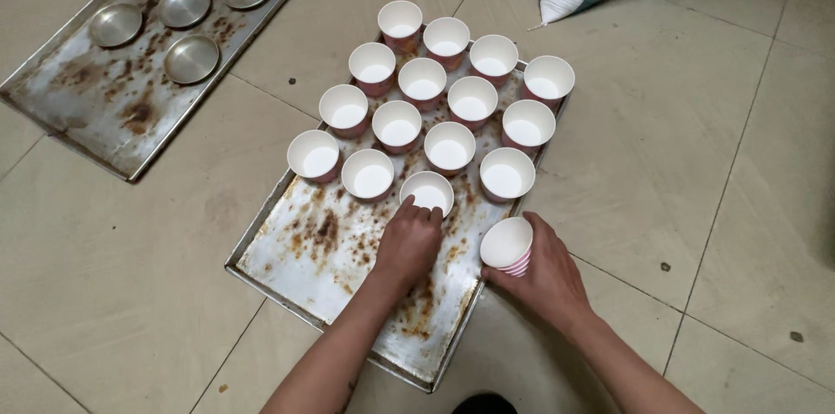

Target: The person retrieves stacks of paper cups from a storage crate and places them onto metal baking trays. They arrange the cups in rows on the trays, which are positioned on the floor next to large sacks of ingredients.

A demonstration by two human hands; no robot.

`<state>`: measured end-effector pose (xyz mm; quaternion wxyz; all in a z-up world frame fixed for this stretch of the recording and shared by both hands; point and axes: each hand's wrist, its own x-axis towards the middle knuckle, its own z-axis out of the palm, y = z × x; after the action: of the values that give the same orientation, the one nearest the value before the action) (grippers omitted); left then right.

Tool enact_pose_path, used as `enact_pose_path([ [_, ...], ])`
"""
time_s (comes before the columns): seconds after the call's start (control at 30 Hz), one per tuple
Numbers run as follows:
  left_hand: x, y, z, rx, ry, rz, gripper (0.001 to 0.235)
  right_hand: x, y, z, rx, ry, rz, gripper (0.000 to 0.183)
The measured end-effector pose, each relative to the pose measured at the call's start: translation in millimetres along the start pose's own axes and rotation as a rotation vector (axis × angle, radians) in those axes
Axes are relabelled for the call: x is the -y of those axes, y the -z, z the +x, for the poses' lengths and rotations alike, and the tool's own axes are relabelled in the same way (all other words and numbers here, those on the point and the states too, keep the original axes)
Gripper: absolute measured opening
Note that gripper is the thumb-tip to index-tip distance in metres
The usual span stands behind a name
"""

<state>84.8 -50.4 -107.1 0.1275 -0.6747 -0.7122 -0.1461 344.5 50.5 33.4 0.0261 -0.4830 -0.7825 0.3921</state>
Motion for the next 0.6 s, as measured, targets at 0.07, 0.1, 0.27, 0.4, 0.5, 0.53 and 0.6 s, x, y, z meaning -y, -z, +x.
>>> enact_pose_path([
  [0.07,-16,43,15,-0.014,-0.008,0.011,0.022,4,3,-1,0.014,-0.015,-0.017,0.142],
  [0.1,-29,78,26,0.012,0.055,-0.244,0.030,6,5,0,0.033,-0.014,-0.070,0.135],
  [0.27,-87,119,36,0.292,0.343,-1.109,0.040,16,5,-1,0.081,0.021,-0.242,0.104],
  [0.4,-98,104,27,0.452,0.462,-1.105,0.030,-4,-3,-2,0.036,0.101,-0.299,0.108],
  [0.5,-84,124,28,0.363,0.416,-0.969,0.032,-7,9,-11,-0.004,0.076,-0.246,0.118],
  [0.53,-79,130,27,0.276,0.355,-0.835,0.035,-3,17,-17,-0.026,0.027,-0.194,0.117],
  [0.6,-75,106,14,0.197,0.239,-0.684,0.026,-26,15,-12,-0.069,-0.011,-0.171,0.121],
])
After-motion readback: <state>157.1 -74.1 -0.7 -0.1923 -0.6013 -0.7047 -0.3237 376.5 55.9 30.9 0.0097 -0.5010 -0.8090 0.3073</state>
